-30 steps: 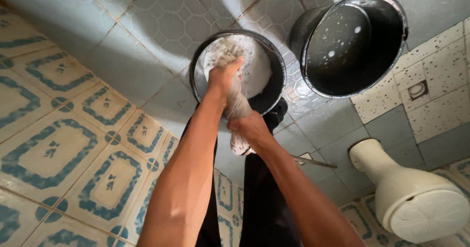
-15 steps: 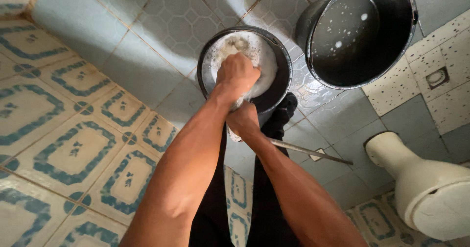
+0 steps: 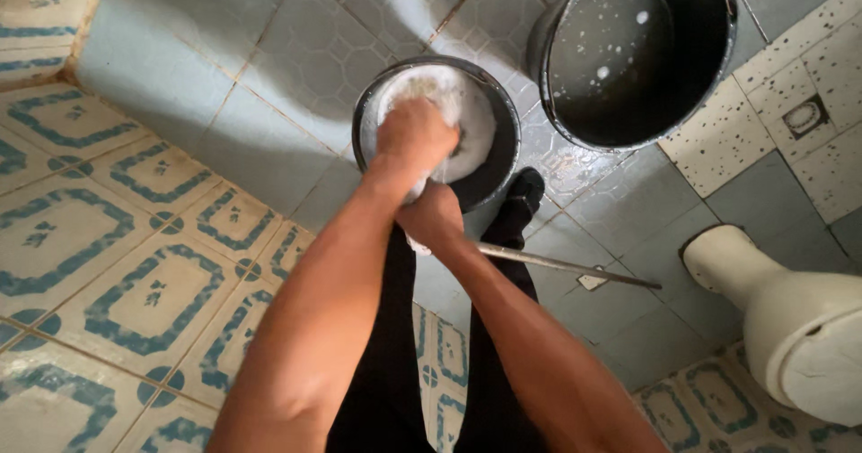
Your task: The person mops a tiled bathroom floor using a string mop and two buckets. They repeatedly dip the mop into a bucket of soapy water, wring it out by hand, and mop the floor around a toilet. The person also rinses the mop head in a second bucket of water and wrings it out before resuming mopping.
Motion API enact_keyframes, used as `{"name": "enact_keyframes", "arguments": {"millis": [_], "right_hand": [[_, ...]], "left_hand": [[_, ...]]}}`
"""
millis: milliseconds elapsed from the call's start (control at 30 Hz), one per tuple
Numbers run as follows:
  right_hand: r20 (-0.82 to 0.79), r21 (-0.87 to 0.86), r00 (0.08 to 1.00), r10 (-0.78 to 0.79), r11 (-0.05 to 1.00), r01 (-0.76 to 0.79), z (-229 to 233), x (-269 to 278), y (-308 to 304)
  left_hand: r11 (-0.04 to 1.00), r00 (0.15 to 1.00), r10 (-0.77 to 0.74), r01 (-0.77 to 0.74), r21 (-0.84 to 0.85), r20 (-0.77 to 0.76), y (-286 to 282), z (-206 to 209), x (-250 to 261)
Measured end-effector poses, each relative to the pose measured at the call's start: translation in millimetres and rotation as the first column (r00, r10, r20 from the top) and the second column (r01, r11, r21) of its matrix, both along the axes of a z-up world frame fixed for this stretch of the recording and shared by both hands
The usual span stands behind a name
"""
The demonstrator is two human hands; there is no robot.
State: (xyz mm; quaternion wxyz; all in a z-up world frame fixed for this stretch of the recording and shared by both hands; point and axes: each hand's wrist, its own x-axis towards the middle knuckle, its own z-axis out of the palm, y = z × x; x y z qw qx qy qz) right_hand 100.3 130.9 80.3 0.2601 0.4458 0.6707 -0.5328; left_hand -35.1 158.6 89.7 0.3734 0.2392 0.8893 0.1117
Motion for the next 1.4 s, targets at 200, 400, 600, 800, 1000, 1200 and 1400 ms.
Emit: {"name": "enact_keyframes", "arguments": {"millis": [200, 400, 600, 800, 1000, 1200, 1400], "right_hand": [[-0.237, -0.002, 0.971, 0.014, 1.0, -0.015, 32.4, 42.2, 36.4], [-0.271, 0.323, 0.865, 0.422, 0.886, -0.332, 25.8, 158.5, 66.6], [-0.266, 0.254, 0.959, 0.099, 0.967, -0.029, 92.8, 238.3, 83.9], [-0.312, 0.265, 0.94, -0.135, 0.938, 0.223, 174.5, 344.7, 107.5], [-0.181, 0.288, 0.938, -0.294, 0.896, 0.337, 188.6, 436.1, 129.3], [-0.097, 0.308, 0.886, -0.453, 0.833, 0.459, 215.1, 491.6, 163.0], [0.025, 0.425, 0.895, -0.446, 0.815, 0.395, 178.2, 545.9, 193.0]], "left_hand": [[0.388, 0.375, 0.626, -0.91, 0.144, 0.684, -28.6, -1.3, -25.3], [0.134, 0.35, 0.54, -0.933, 0.333, 0.765, -70.5, 22.6, -34.9], [0.303, 0.233, 0.645, -0.952, 0.037, 0.728, -73.7, 100.5, 27.4], [0.37, 0.223, 0.535, -0.929, 0.011, 0.815, -58.6, 104.8, 161.7], [0.545, 0.267, 0.539, -0.833, -0.089, 0.799, -7.6, 74.0, 299.9], [0.773, 0.476, 0.48, -0.627, -0.098, 0.737, 55.9, 105.9, 365.3], [0.977, 0.793, 0.04, -0.159, 0.143, 0.607, 95.7, 169.9, 377.3]]}}
